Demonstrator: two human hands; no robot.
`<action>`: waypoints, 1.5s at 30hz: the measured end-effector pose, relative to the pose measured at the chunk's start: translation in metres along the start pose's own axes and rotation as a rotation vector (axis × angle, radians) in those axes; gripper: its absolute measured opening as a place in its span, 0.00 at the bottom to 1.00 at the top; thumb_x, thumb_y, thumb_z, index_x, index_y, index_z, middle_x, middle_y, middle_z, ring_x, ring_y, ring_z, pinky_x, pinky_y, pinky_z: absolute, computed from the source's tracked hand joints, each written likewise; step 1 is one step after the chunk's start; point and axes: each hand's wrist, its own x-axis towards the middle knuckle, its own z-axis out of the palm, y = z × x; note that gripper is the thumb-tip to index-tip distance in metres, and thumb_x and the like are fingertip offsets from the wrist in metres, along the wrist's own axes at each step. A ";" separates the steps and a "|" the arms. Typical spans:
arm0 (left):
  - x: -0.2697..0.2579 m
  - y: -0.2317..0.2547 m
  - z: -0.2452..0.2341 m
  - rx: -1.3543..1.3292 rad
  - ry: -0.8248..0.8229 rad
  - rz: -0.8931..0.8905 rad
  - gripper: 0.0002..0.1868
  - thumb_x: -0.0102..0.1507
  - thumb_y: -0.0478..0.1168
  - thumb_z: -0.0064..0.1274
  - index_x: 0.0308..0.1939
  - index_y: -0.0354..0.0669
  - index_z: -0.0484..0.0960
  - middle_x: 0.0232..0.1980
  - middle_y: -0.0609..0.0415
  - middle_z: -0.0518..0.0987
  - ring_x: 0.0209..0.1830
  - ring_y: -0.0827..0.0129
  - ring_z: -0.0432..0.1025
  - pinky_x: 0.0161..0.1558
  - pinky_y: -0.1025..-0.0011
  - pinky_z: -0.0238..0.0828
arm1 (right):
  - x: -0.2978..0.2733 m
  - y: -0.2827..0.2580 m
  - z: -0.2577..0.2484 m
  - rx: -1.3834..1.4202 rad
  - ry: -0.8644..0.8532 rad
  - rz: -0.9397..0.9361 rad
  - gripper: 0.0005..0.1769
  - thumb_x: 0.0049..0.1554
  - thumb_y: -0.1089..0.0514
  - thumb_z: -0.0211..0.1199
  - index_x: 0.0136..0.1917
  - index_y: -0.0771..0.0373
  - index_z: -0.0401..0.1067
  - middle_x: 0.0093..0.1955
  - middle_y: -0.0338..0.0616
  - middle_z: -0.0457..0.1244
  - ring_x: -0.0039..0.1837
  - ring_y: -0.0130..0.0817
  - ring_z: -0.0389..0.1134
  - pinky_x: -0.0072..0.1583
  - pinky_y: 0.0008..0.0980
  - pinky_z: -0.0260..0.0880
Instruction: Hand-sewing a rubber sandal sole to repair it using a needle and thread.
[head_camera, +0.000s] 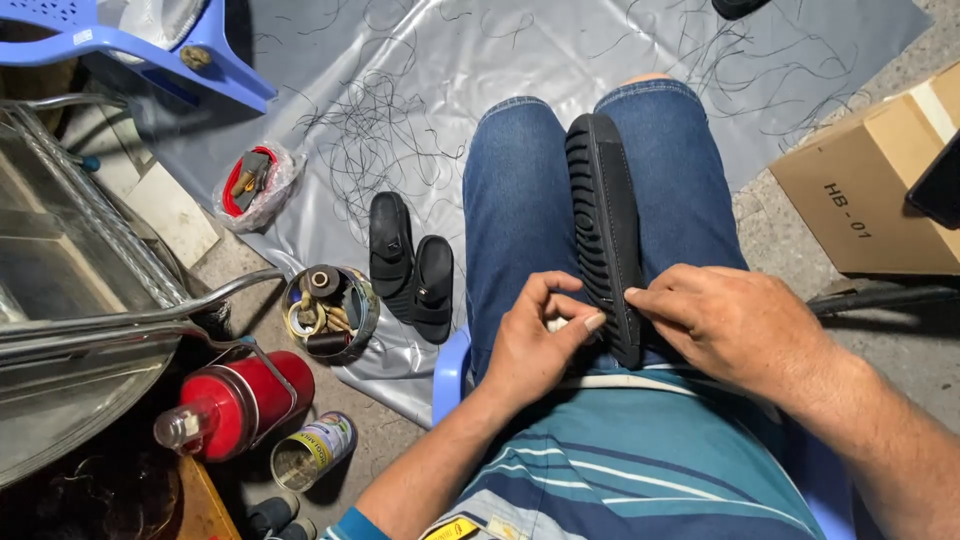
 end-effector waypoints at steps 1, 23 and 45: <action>0.000 0.002 -0.002 0.001 -0.003 -0.001 0.15 0.54 0.38 0.54 0.43 0.50 0.68 0.30 0.65 0.79 0.32 0.81 0.72 0.45 0.78 0.65 | -0.001 0.000 0.001 0.002 0.000 0.003 0.15 0.50 0.50 0.53 0.52 0.45 0.70 0.45 0.27 0.63 0.43 0.32 0.67 0.37 0.37 0.69; 0.008 0.042 -0.013 0.598 -0.258 0.350 0.22 0.58 0.49 0.47 0.57 0.61 0.70 0.41 0.59 0.68 0.34 0.69 0.69 0.38 0.70 0.65 | -0.019 0.034 -0.051 -0.247 -0.374 0.329 0.33 0.49 0.46 0.47 0.65 0.12 0.46 0.45 0.16 0.56 0.37 0.22 0.64 0.32 0.28 0.67; -0.013 0.021 -0.003 0.551 -0.065 0.518 0.06 0.58 0.44 0.46 0.37 0.54 0.76 0.49 0.51 0.68 0.38 0.65 0.71 0.33 0.65 0.72 | 0.009 0.006 -0.006 0.087 -0.460 0.355 0.11 0.48 0.37 0.53 0.38 0.34 0.75 0.37 0.19 0.62 0.46 0.20 0.66 0.46 0.30 0.65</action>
